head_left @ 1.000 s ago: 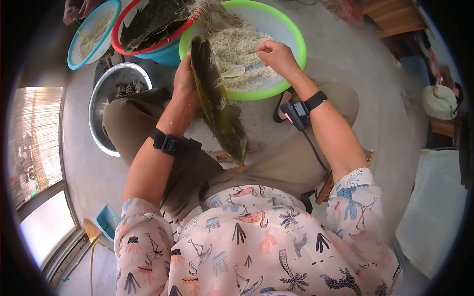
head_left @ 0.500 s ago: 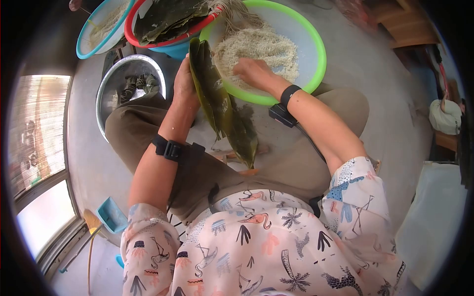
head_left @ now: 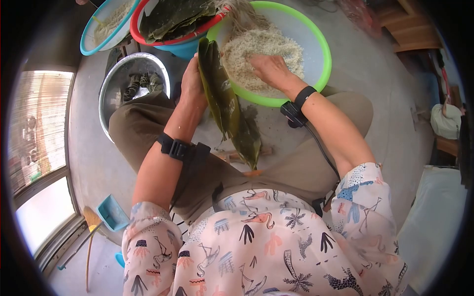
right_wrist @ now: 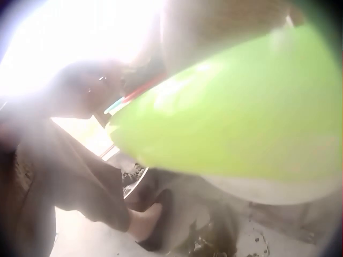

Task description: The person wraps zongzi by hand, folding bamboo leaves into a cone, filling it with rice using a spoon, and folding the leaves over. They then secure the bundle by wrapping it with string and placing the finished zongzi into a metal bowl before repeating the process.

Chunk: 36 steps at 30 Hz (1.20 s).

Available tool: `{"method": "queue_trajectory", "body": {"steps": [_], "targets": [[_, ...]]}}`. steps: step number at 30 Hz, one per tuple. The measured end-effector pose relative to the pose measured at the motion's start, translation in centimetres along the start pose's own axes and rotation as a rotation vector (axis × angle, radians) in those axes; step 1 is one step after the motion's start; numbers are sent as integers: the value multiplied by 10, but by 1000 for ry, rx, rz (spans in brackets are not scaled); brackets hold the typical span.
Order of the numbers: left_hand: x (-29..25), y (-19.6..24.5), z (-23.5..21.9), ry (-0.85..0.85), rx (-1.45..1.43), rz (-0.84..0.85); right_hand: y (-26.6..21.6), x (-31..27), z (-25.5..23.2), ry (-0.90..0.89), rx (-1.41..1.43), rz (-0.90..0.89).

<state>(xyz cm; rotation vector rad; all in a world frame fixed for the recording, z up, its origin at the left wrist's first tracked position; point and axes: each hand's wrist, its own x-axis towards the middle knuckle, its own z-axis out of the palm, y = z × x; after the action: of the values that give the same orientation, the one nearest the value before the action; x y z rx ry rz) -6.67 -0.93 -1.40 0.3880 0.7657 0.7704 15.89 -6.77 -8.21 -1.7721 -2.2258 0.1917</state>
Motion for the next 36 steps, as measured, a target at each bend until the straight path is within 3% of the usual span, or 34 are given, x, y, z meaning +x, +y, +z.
{"method": "queue_trajectory", "body": {"steps": [5,8,10,14,17,20,23,25,26,28,32,36], "targets": [[0,-3,1,-29,33,-30,31,-25,-18,-62,-54,85],[0,-6,1,-28,25,-20,32,-26,-29,26,3,81],[-2,-8,5,-6,-41,-32,23,-23,-46,212,103,119],[-1,-11,16,-7,-45,-38,17,-32,-31,129,149,225],[6,-15,7,19,16,-27,19,-36,-12,184,299,203],[14,-20,2,-88,25,-42,20,-39,-9,138,259,112],[12,-23,8,10,-21,-24,14,-37,-26,104,203,157],[13,-23,7,-24,-32,-40,5,-25,-41,482,326,155],[13,-22,7,-23,-35,-35,-2,-23,-55,481,326,149],[6,-21,15,5,18,-49,-43,-20,-108,421,619,441],[7,-24,21,58,77,-52,-70,-11,-121,490,870,422],[11,-30,17,65,102,-38,-81,2,-116,528,931,382]]}}
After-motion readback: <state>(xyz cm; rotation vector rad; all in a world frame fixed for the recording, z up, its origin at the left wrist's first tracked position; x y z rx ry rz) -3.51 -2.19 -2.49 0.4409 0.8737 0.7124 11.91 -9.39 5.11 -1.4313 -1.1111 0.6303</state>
